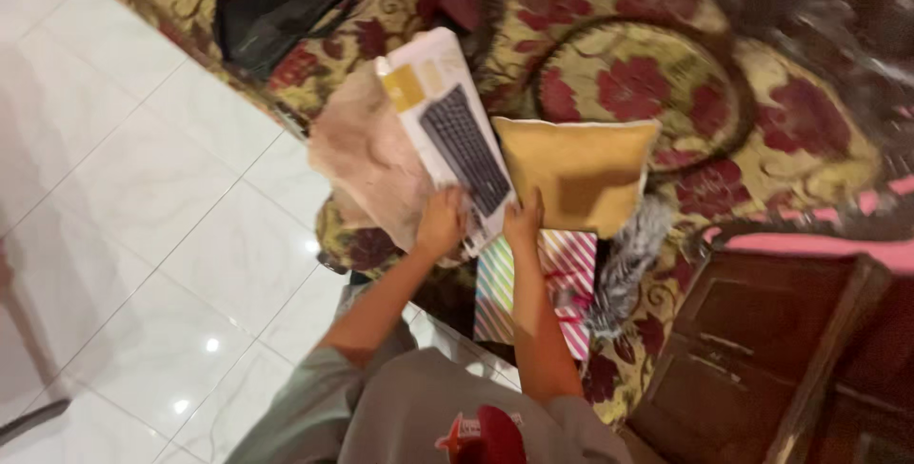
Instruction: The person tidies a living space by dusting a wooden shelf, placing a cloth down, unpacking a keyboard, and arranging various items like a gift bag and a helmet on a couch and shelf.
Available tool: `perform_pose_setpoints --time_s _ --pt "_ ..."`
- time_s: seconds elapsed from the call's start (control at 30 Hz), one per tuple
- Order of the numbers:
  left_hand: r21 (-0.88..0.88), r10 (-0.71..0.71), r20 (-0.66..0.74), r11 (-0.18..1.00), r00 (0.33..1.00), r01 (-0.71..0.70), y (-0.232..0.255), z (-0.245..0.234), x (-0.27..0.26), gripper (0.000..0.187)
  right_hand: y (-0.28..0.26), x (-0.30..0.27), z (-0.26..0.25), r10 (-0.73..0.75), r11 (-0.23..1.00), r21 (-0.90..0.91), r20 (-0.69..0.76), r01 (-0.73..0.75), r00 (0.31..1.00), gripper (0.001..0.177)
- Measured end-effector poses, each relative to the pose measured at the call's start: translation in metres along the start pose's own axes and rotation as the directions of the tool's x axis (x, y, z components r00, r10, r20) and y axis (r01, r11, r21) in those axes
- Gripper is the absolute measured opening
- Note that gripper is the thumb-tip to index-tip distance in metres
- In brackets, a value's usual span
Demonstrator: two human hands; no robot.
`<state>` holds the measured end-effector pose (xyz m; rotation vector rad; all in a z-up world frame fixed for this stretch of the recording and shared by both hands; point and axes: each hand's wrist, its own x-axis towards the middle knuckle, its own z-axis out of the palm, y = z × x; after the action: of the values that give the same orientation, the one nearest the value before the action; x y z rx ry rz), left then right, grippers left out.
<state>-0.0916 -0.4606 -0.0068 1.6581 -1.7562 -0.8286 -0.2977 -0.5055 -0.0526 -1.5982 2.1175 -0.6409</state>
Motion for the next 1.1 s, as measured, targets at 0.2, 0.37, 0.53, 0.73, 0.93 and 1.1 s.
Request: perform_pose_setpoints --time_s 0.2,0.37,0.53,0.73,0.93,1.1 --pt "-0.056 0.109 -0.255 0.990 0.961 -0.128 -0.005 -0.112 0.151 0.059 -0.082 0.144 0.053 -0.016 0.958 0.287 -0.022 0.021 1.000 0.075" --pt "-0.216 0.161 -0.318 0.947 0.935 -0.236 0.029 -0.089 0.252 0.079 -0.099 0.223 0.065 -0.044 0.959 0.267 -0.196 0.096 0.980 0.082" --pt "-0.284 0.072 -0.223 0.949 0.972 -0.135 0.026 -0.048 0.334 0.109 -0.126 0.258 0.058 0.392 0.873 0.266 0.112 -0.408 0.913 0.089" --pt "-0.149 0.084 -0.099 0.984 0.992 -0.098 -0.032 0.062 0.397 0.089 -0.061 0.317 0.092 0.015 0.969 0.243 -0.221 0.040 0.975 0.076" --pt "0.032 0.005 0.017 0.999 1.000 -0.005 -0.048 0.108 0.442 0.055 -0.029 0.364 0.109 0.069 0.979 0.205 -0.281 -0.011 0.957 0.074" --pt "0.096 0.226 -0.137 0.972 0.964 -0.214 -0.063 0.114 0.445 0.063 -0.041 0.376 0.122 0.350 0.919 0.244 -0.150 -0.309 0.924 0.066"
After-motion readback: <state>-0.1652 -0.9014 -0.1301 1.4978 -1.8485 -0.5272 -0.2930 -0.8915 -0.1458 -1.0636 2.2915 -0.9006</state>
